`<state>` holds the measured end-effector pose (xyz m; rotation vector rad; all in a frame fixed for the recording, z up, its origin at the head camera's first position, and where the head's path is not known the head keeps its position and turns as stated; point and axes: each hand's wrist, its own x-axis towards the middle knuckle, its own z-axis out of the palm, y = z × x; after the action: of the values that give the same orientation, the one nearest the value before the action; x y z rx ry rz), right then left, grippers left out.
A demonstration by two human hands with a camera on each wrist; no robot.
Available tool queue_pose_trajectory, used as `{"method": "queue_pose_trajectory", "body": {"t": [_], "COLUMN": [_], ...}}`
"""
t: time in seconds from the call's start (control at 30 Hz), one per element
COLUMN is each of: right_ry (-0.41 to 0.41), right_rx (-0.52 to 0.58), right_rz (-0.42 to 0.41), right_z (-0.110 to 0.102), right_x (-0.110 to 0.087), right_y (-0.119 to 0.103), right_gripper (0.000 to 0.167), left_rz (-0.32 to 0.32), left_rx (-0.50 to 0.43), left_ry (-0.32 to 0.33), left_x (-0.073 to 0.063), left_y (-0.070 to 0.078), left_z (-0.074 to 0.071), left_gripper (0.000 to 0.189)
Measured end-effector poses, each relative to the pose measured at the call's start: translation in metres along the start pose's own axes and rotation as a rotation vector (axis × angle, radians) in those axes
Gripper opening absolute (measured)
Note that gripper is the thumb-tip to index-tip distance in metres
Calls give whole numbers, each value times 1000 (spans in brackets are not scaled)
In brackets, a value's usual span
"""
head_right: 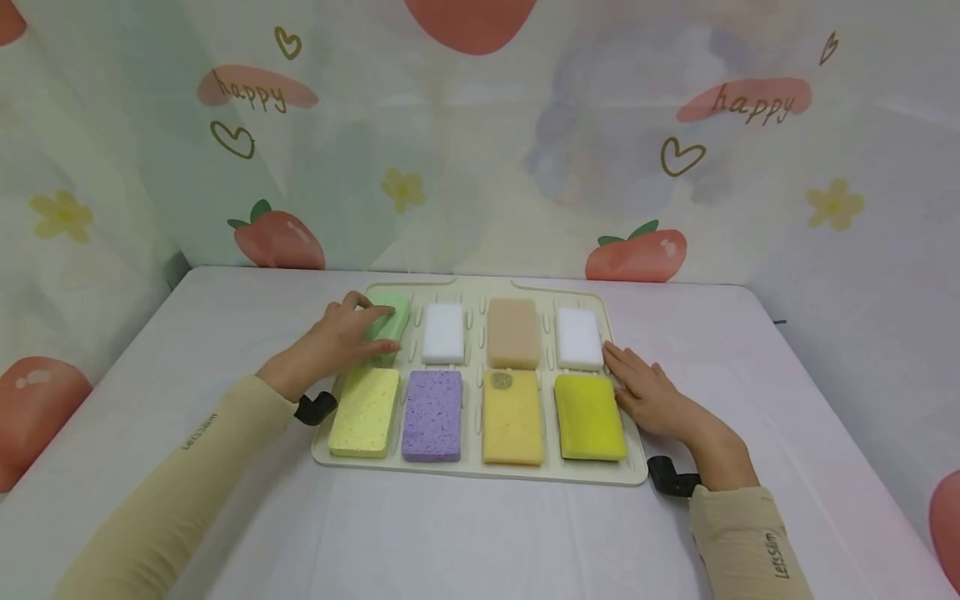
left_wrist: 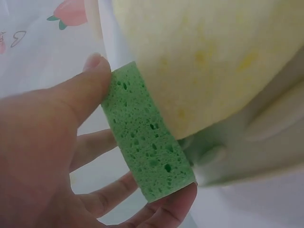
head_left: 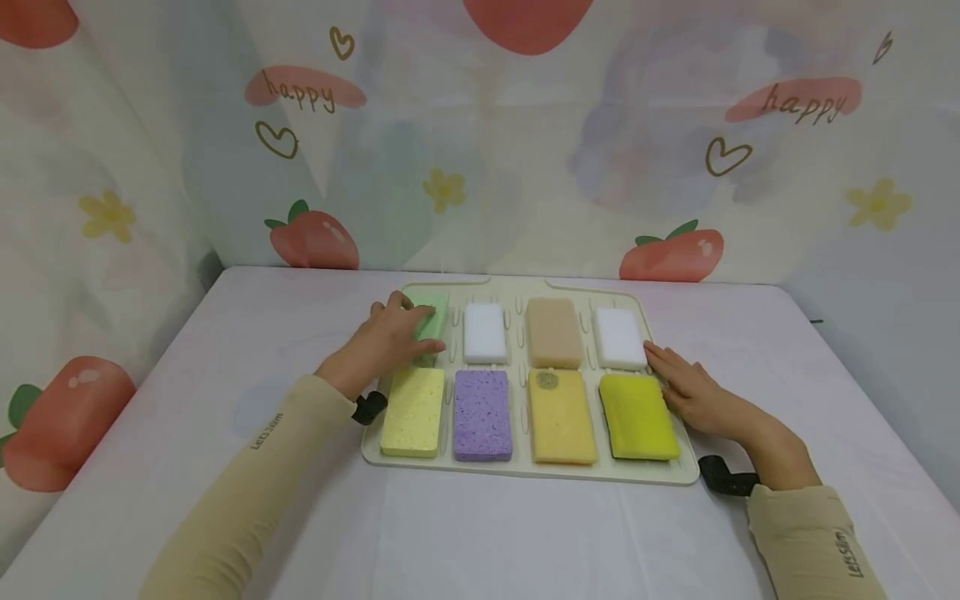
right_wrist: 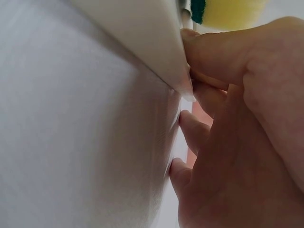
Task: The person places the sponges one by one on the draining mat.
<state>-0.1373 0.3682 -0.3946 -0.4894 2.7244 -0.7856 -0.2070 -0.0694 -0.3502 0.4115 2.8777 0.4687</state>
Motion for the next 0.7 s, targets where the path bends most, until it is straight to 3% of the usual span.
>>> {"method": "queue_pose_trajectory", "body": {"t": [0.4, 0.7], "right_ry": [0, 6], "right_rx": [-3, 0], "right_rz": [8, -2], "right_z": [1, 0], "right_x": [-3, -7], "right_y": [1, 0], "right_gripper": [61, 61], "left_rz": [43, 72], "left_rx": [-43, -147], "left_ry": [24, 90], "left_x": [-5, -20], "left_y": [-5, -2], "left_z": [10, 7], "left_gripper": [64, 58]}}
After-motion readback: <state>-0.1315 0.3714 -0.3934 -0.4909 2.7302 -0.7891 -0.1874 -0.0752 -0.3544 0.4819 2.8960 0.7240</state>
